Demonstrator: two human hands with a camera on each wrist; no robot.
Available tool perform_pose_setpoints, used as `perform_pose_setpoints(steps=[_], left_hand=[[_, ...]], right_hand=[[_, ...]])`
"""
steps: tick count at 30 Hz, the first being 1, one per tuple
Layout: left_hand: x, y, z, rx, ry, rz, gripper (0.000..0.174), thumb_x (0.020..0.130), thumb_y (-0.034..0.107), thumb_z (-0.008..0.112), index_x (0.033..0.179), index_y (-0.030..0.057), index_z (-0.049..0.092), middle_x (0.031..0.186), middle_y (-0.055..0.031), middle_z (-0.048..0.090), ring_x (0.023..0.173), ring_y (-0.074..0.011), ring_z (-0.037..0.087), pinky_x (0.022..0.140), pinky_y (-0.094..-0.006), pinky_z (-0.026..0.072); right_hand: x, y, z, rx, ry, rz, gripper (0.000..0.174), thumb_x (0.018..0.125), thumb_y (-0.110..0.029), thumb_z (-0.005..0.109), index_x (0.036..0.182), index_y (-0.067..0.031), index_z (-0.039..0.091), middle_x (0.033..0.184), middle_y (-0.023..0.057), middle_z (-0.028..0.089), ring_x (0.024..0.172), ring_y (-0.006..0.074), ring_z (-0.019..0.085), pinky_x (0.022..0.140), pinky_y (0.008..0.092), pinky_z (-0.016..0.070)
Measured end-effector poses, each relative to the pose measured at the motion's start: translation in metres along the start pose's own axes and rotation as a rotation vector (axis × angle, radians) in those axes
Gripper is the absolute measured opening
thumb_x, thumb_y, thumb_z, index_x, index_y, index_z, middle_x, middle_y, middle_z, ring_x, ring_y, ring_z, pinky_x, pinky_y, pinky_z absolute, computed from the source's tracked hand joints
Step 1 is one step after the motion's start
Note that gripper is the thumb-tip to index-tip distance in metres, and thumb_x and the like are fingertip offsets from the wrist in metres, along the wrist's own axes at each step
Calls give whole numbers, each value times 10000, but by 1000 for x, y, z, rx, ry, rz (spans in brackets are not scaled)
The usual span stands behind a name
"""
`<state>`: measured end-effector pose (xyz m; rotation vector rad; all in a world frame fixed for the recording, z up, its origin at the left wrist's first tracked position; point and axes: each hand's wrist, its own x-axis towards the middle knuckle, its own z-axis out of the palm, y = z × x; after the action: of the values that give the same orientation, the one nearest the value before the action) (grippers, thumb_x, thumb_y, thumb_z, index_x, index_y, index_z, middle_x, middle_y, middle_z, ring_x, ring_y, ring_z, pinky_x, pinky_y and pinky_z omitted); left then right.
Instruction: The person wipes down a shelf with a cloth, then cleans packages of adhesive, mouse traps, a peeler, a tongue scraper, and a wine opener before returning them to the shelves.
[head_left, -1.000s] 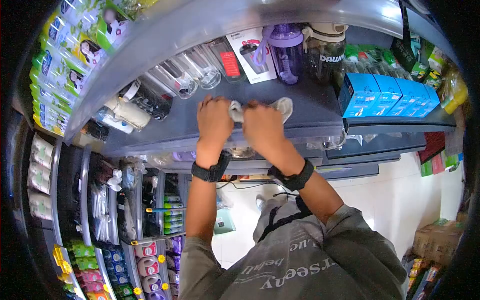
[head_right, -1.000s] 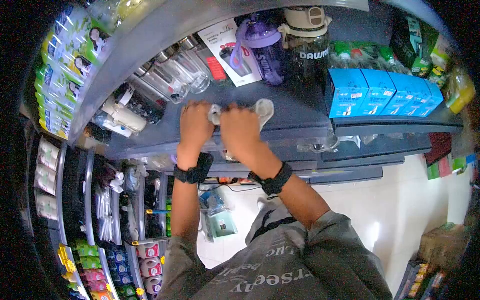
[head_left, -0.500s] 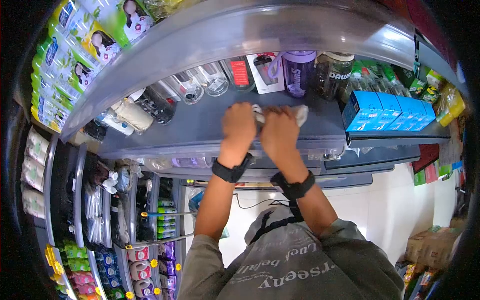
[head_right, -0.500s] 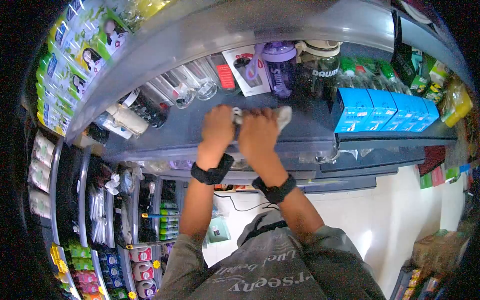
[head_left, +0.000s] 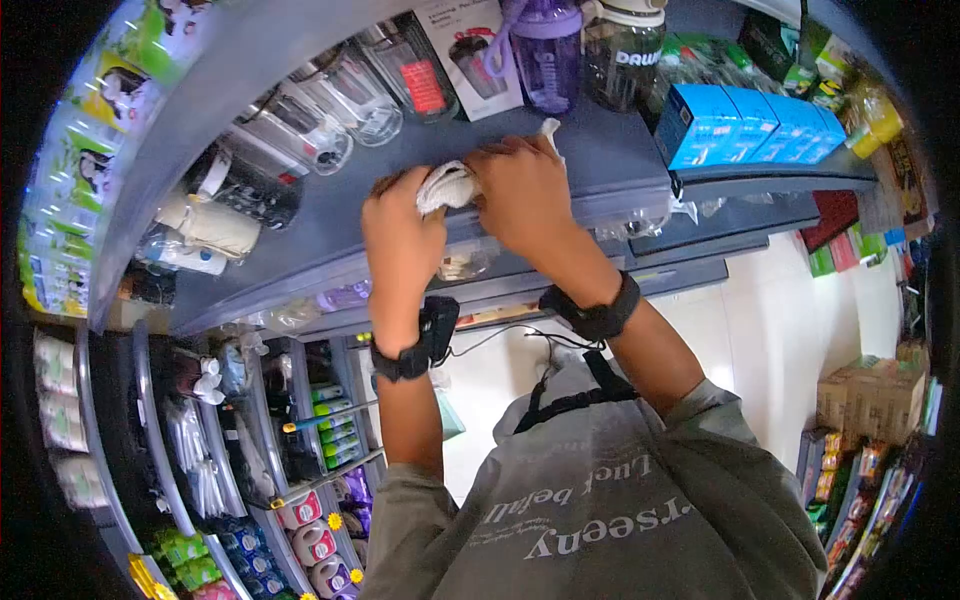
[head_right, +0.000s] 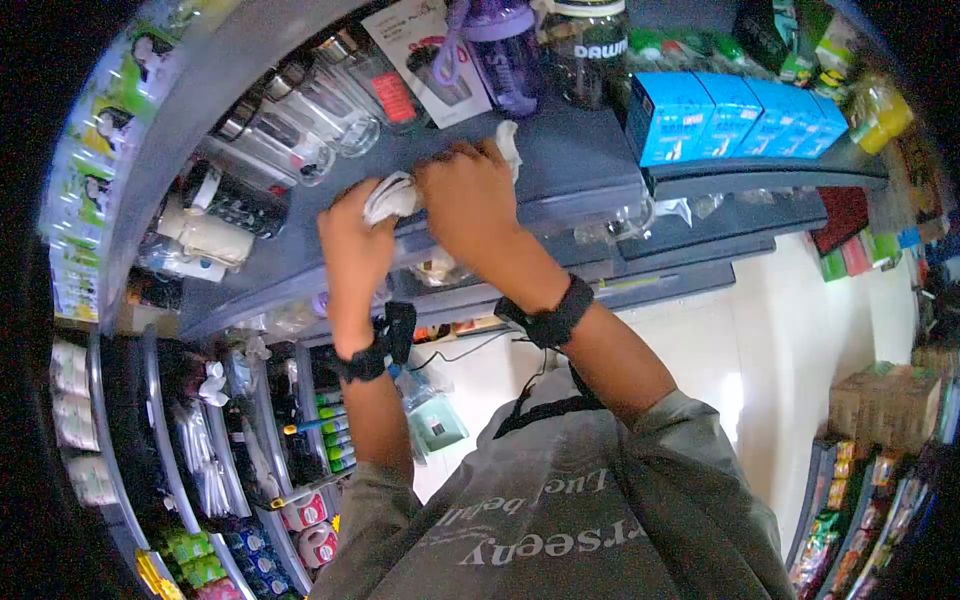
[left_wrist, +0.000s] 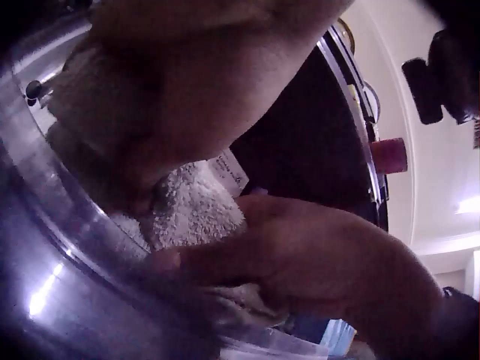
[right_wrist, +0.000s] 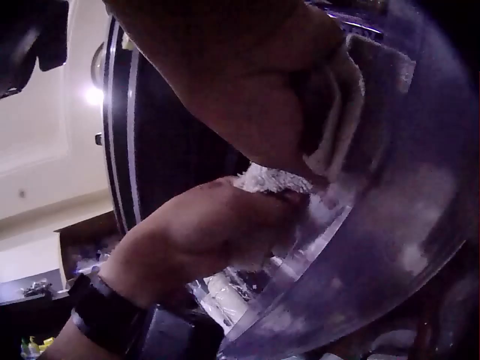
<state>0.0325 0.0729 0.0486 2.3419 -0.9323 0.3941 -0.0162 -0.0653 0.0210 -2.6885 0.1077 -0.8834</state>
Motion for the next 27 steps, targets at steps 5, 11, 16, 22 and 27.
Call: perform_pose_setpoints(steps=[5,11,16,22,27], left_hand=[[-67,29,-18,-299,-41,-38,336,626,-30,639,958,10,605,883,-171,635,856,-368,616,741,-393,483],[-154,39,15,-455,-135,-174,379,636,-7,695,1001,5,596,907,-135,641,843,-265,635,791,-315,483],[-187,70,62,-703,91,-605,428,698,-40,673,1103,7,542,988,-80,629,920,-148,595,801,-263,461],[-217,108,123,-1377,134,-952,348,768,-82,595,1105,-13,541,1048,-100,607,945,-197,593,840,-300,461],[-203,190,188,-1056,130,-746,242,794,-70,568,1034,-36,579,1016,-103,616,945,-191,587,858,-312,449]], right_hand=[[-53,-17,-58,78,-117,-78,172,592,-84,628,763,-89,644,770,100,649,847,255,617,770,370,445],[-136,4,-71,281,-521,-6,269,597,-56,632,859,-13,595,853,165,624,893,322,593,789,416,457],[-171,22,-64,448,-528,110,321,583,-20,634,894,5,562,789,180,599,828,378,567,736,450,453],[-189,74,-79,641,-514,177,351,660,-136,726,917,38,561,857,228,609,826,416,584,696,420,469],[-207,164,-133,773,-695,172,508,697,-205,718,1096,39,519,905,264,603,874,428,583,751,457,482]])
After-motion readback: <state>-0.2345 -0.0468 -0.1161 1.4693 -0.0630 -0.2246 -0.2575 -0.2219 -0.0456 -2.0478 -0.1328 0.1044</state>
